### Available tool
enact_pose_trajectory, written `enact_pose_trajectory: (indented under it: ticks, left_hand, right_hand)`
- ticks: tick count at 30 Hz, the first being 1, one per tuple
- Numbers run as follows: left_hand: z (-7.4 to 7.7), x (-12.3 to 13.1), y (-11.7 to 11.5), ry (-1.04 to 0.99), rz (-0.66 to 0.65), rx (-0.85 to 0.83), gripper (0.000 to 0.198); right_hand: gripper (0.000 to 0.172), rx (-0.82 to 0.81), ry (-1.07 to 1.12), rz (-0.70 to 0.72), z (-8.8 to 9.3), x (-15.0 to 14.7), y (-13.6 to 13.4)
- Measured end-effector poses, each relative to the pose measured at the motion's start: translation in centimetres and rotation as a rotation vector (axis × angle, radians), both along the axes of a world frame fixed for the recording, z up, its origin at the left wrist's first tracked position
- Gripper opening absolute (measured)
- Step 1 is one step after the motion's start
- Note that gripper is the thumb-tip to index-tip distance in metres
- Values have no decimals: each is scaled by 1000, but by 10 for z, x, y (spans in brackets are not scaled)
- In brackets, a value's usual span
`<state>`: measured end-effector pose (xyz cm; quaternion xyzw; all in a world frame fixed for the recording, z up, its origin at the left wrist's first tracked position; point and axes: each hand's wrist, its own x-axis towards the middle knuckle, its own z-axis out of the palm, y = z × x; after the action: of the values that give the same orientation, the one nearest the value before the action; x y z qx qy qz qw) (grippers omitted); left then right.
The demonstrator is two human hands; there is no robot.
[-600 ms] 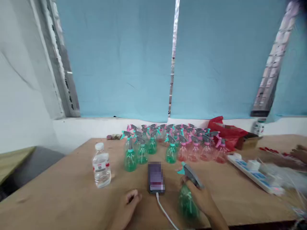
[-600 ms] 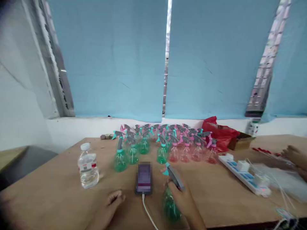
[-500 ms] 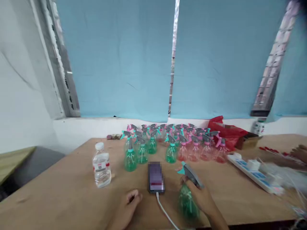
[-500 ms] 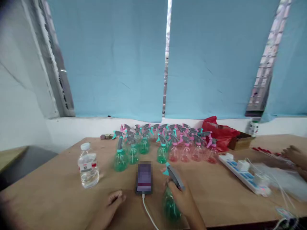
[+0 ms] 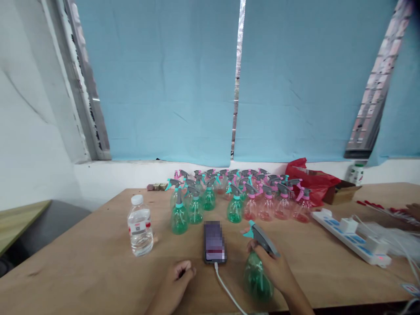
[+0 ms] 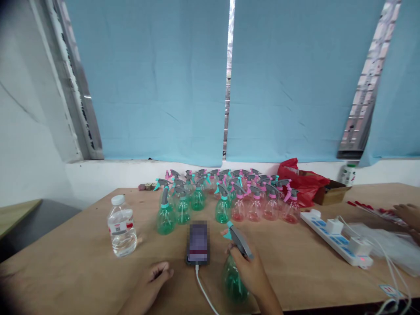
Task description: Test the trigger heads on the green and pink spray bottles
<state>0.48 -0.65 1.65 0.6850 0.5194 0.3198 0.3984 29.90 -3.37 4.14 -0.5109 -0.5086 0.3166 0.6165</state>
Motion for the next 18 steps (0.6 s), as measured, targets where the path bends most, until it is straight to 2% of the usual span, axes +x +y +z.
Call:
enact_pose_trajectory:
  ticks: [18]
  left_hand:
    - [-9,-4,3,0,-6,13,50]
  right_hand:
    - [15,2,-14,-92,-8,-4,5]
